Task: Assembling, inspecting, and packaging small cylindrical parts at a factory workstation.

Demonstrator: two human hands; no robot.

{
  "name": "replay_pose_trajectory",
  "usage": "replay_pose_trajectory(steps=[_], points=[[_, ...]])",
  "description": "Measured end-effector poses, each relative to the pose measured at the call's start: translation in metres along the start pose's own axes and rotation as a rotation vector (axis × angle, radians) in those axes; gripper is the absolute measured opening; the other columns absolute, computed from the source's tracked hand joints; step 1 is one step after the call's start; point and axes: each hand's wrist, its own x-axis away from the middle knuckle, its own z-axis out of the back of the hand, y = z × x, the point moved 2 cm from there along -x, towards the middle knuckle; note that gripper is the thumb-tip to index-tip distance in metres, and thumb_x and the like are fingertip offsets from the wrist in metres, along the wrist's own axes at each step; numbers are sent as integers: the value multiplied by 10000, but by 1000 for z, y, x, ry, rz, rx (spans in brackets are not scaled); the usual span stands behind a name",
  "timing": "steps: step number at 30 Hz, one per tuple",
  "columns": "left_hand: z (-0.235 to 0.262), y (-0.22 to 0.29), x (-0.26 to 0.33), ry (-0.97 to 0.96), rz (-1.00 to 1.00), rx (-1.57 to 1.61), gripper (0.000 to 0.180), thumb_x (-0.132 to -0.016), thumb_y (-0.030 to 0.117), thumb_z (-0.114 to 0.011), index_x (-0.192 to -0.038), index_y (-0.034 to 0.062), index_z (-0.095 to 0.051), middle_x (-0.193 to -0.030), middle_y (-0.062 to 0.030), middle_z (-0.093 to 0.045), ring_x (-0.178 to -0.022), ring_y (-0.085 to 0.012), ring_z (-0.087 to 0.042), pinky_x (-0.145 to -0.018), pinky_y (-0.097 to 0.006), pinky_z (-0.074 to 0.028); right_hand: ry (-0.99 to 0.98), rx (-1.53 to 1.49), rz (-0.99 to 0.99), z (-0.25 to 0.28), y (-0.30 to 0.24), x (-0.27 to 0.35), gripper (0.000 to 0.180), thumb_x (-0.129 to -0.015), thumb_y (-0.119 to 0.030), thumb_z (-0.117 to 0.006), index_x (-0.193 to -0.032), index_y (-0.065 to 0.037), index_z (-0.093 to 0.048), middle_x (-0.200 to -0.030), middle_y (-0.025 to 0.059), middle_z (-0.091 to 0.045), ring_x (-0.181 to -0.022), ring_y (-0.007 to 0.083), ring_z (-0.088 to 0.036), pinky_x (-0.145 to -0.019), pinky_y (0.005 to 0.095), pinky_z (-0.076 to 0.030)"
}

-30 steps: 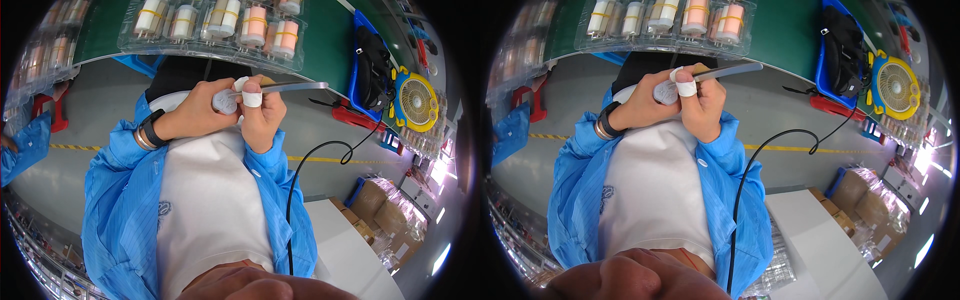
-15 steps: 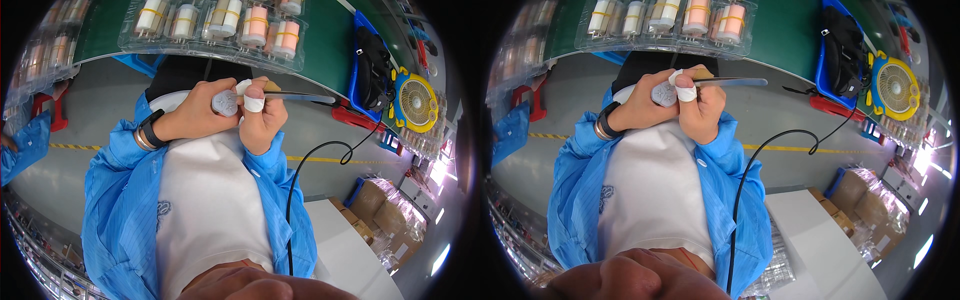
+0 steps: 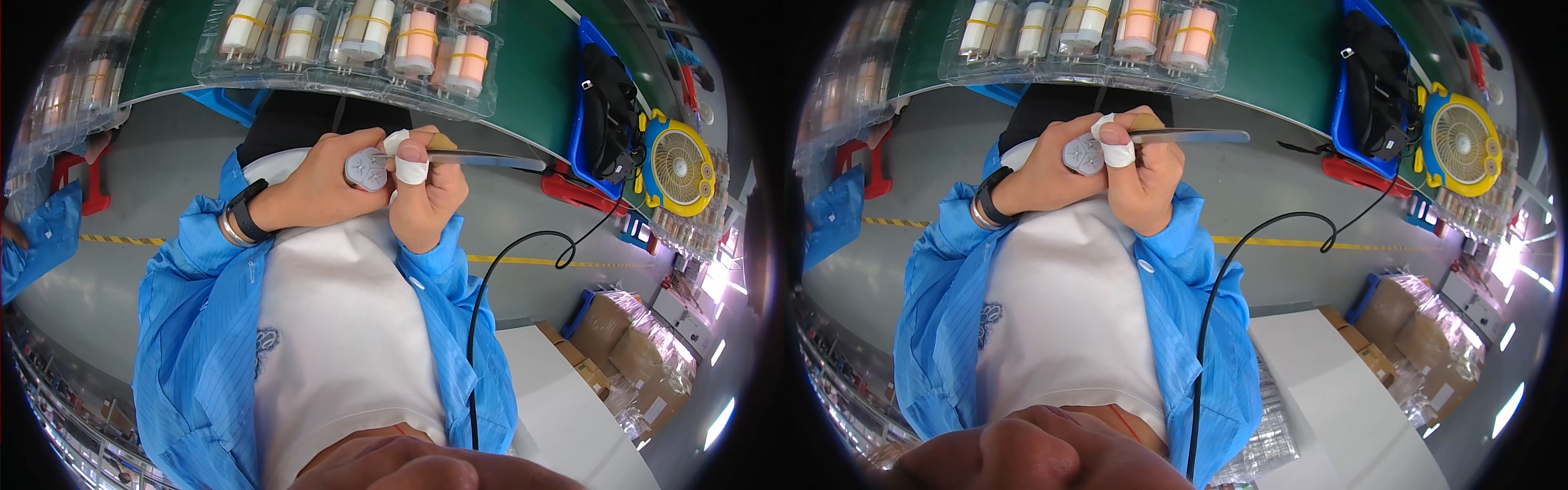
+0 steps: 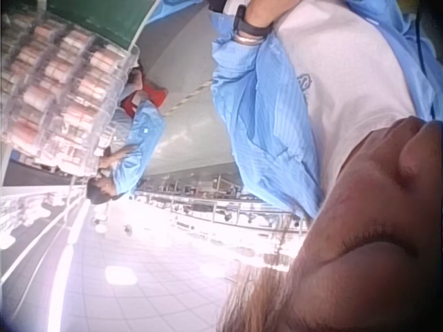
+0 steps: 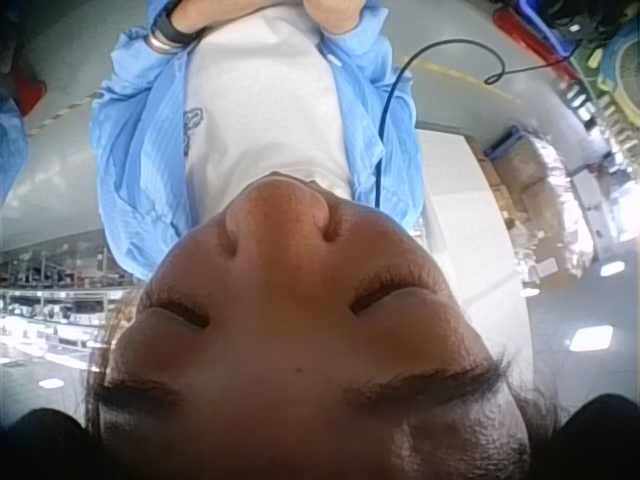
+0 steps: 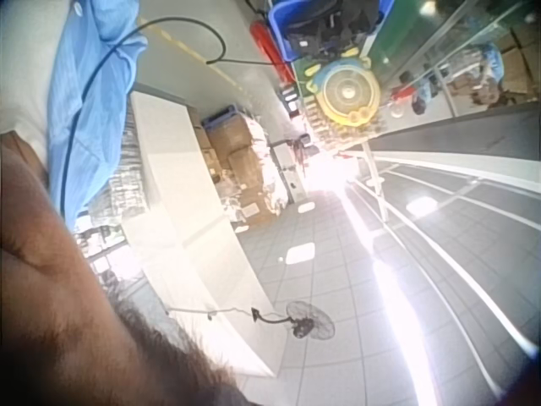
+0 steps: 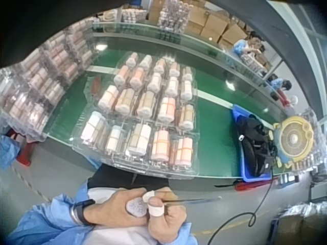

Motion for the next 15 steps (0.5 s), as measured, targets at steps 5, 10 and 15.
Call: replay_pose_trajectory(steps=[5, 10, 15], points=[[-1, 1, 0, -14, 32, 24, 300, -702, 112, -728, -932, 2, -571, -820, -128, -650, -744, -199, -653, -647, -301, -499, -4, 53, 9, 1, -6, -2, 184, -921, -148, -586, -872, 30, -587, -802, 55, -600, -678, 91, -520, -590, 222, -419], [4, 5, 0, -54, -46, -106, 344, -688, 96, -726, -976, 0, -565, -829, -149, -642, -760, -293, -656, -649, -335, -505, -170, 145, 201, 5, -17, -13, 167, -891, -106, -607, -827, 48, -612, -772, 83, -617, -655, 128, -544, -566, 253, -433], [4, 6, -3, 93, -335, -303, 316, -668, 70, -719, -931, 15, -552, -787, -156, -611, -745, -362, -619, -608, -366, -494, -432, 363, 124, 0, -38, -31, 112, -840, -50, -624, -866, 58, -638, -775, 140, -643, -649, 209, -598, -563, 308, -482]])
